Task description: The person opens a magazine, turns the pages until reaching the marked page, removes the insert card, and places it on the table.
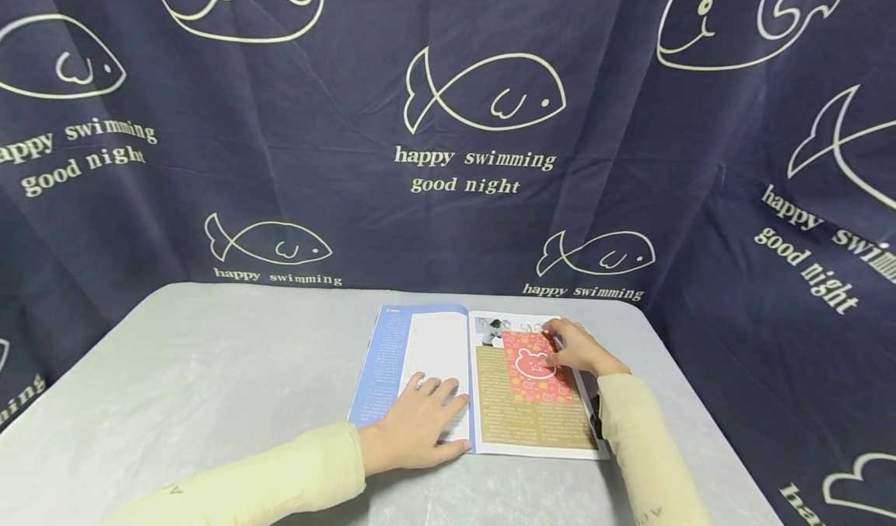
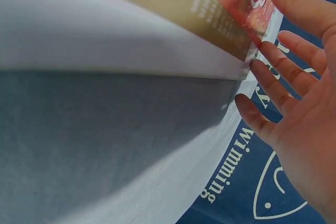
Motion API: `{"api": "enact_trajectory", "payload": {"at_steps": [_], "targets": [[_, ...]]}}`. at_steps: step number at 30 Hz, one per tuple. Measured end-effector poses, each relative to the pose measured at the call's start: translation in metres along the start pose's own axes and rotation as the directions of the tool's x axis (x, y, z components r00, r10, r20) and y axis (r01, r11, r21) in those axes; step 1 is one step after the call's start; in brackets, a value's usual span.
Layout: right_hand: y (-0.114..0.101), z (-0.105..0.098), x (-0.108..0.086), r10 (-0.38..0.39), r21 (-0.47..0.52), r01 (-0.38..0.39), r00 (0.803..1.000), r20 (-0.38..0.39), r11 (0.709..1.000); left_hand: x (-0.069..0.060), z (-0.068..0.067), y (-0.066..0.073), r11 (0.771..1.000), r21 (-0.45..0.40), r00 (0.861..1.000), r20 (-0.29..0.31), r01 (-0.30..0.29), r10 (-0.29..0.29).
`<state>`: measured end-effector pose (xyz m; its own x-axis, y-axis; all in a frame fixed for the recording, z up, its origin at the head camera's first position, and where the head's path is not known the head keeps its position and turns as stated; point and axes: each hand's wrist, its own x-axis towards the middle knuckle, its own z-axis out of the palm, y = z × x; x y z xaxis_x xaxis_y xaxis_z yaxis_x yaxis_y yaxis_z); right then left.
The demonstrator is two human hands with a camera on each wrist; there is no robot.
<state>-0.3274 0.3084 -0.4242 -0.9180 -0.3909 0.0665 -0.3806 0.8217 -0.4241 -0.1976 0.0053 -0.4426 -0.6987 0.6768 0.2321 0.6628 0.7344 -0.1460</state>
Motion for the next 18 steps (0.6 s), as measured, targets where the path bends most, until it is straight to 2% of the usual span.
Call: {"api": "enact_trajectory", "payload": {"at_steps": [6, 18], "targets": [[-0.0038, -0.0011, 0.0002, 0.031, 0.007, -0.031, 0.999, 0.020, 0.999, -0.0002, 0.0008, -0.0001, 1.000, 0.001, 1.000, -0.017, -0.006, 0.006], [-0.0027, -0.0020, -0.0011, 0.021, 0.045, -0.022, 1.000, 0.004, 0.999, -0.0001, -0.0003, -0.0001, 1.000, 0.013, 1.000, -0.027, -0.005, 0.005]]}}
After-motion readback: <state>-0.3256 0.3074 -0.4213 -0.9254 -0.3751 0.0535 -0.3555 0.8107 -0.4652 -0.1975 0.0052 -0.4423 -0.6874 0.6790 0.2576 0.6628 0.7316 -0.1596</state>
